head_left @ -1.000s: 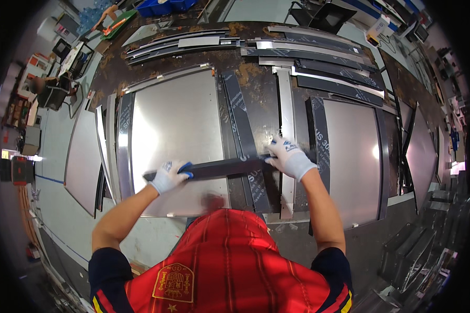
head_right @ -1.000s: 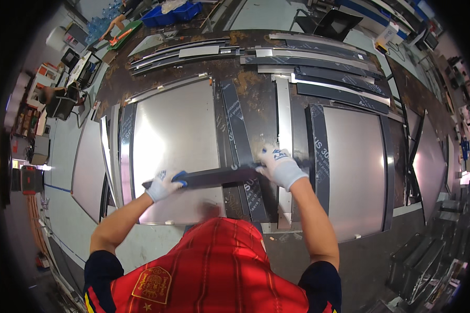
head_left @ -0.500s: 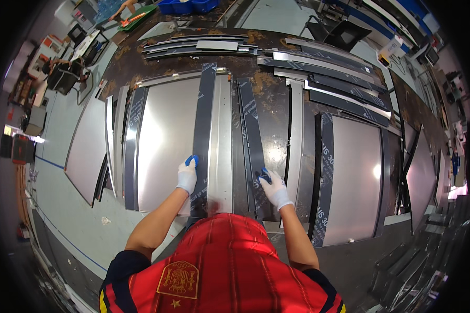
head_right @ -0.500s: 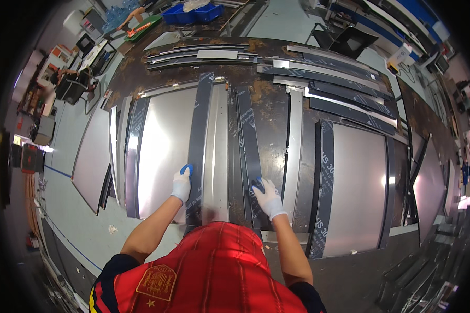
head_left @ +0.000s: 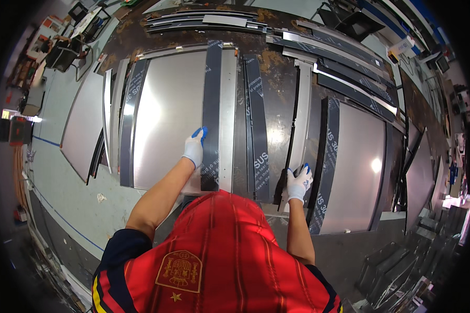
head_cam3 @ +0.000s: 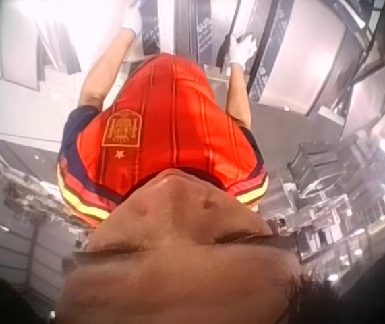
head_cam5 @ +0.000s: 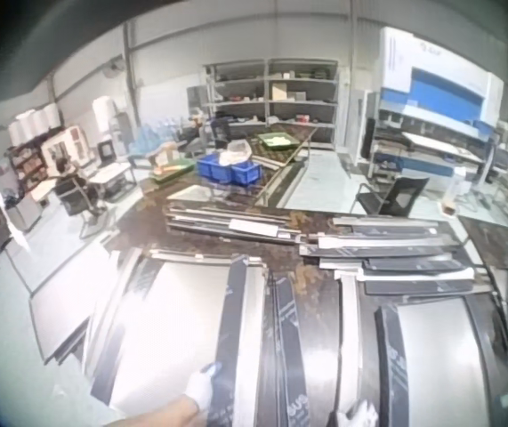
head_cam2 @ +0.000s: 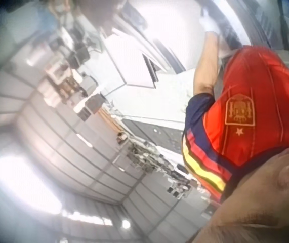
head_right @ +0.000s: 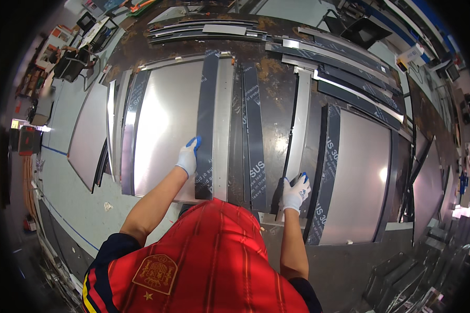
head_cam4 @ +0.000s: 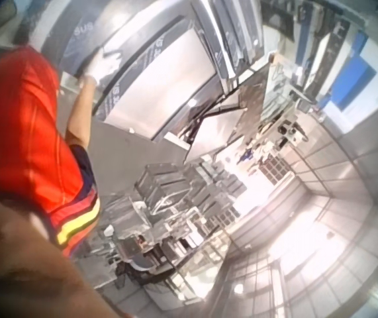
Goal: The person arranges and stacks multiple stainless steel sheets on a workbench. They handle the sheets one by one, aligning them and placing them into a growing pile. The person wears gloves and works in a workshop environment with other workers visible in the background.
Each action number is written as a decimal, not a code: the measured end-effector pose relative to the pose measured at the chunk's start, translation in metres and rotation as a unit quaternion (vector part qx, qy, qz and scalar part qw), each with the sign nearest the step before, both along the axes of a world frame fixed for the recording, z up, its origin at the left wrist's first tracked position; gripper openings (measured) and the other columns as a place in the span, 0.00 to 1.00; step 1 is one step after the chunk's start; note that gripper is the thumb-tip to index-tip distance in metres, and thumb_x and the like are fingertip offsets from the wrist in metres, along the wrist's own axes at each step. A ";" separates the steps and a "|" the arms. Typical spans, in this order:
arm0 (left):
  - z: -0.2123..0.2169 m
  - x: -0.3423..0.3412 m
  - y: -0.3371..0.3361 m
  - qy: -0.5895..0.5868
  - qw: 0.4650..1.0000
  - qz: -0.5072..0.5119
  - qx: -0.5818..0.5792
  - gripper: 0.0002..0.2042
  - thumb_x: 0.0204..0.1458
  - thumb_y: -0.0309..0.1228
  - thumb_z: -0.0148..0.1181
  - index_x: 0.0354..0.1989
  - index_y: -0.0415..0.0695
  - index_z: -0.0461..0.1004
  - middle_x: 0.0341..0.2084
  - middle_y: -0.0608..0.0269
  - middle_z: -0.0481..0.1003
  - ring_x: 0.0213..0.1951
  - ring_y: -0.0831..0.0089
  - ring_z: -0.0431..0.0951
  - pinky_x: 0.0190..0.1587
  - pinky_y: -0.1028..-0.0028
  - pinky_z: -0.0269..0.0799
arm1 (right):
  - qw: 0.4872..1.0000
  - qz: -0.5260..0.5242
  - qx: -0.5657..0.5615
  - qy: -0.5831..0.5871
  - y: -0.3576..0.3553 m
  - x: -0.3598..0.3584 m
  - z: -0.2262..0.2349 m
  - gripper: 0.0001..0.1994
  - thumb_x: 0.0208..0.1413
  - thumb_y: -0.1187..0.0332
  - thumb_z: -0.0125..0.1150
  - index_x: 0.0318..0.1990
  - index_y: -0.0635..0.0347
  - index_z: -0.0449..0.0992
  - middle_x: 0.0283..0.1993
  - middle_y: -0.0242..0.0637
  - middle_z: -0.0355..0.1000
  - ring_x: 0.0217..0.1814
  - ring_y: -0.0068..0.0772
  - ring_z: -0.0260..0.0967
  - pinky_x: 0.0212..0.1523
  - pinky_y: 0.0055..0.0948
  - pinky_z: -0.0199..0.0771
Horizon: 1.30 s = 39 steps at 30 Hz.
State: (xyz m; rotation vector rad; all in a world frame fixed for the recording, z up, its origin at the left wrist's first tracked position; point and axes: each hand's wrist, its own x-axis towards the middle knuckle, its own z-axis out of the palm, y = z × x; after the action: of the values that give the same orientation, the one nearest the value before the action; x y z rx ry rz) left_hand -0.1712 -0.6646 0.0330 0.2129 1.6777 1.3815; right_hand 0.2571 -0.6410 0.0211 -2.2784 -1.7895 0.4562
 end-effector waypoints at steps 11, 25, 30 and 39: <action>0.048 0.062 0.077 0.134 0.988 -0.074 0.024 0.26 0.74 0.39 0.61 0.72 0.34 0.74 0.60 0.55 0.83 0.59 0.68 0.81 0.66 0.69 0.72 | 0.997 -0.024 -0.031 0.061 -0.015 0.002 -0.009 0.40 0.58 0.57 0.76 0.73 0.68 0.68 0.67 0.55 0.71 0.70 0.60 0.67 0.69 0.56 0.70; -0.047 0.174 0.047 0.138 0.970 -0.172 -0.104 0.22 0.73 0.37 0.60 0.71 0.40 0.76 0.60 0.48 0.83 0.60 0.53 0.82 0.67 0.61 0.72 | 0.909 -0.106 0.021 0.403 -0.051 0.059 -0.001 0.14 0.74 0.65 0.63 0.38 0.68 0.78 0.30 0.25 0.68 0.34 0.18 0.61 0.36 0.27 0.65; -0.026 0.168 0.042 0.337 0.884 -0.267 -0.182 0.33 0.68 0.38 0.63 0.78 0.40 0.65 0.68 0.36 0.73 0.68 0.37 0.74 0.71 0.52 0.69 | 0.899 -0.105 -0.025 0.425 -0.061 0.026 0.023 0.20 0.77 0.58 0.61 0.51 0.73 0.82 0.44 0.39 0.82 0.46 0.27 0.74 0.54 0.31 0.75; 0.049 0.161 0.048 -0.123 0.946 -0.285 0.089 0.31 0.71 0.29 0.62 0.80 0.40 0.61 0.65 0.55 0.77 0.62 0.67 0.78 0.67 0.67 0.74 | 0.839 0.025 -0.156 0.521 -0.043 -0.060 0.030 0.26 0.79 0.53 0.55 0.59 0.75 0.79 0.53 0.50 0.83 0.55 0.36 0.78 0.62 0.33 0.75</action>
State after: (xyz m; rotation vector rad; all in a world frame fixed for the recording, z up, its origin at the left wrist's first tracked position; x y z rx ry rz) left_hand -0.0097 -0.6170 0.0821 0.5591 1.1572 1.0611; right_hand 0.1970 -0.6839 0.0514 -1.5250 -1.2068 1.6895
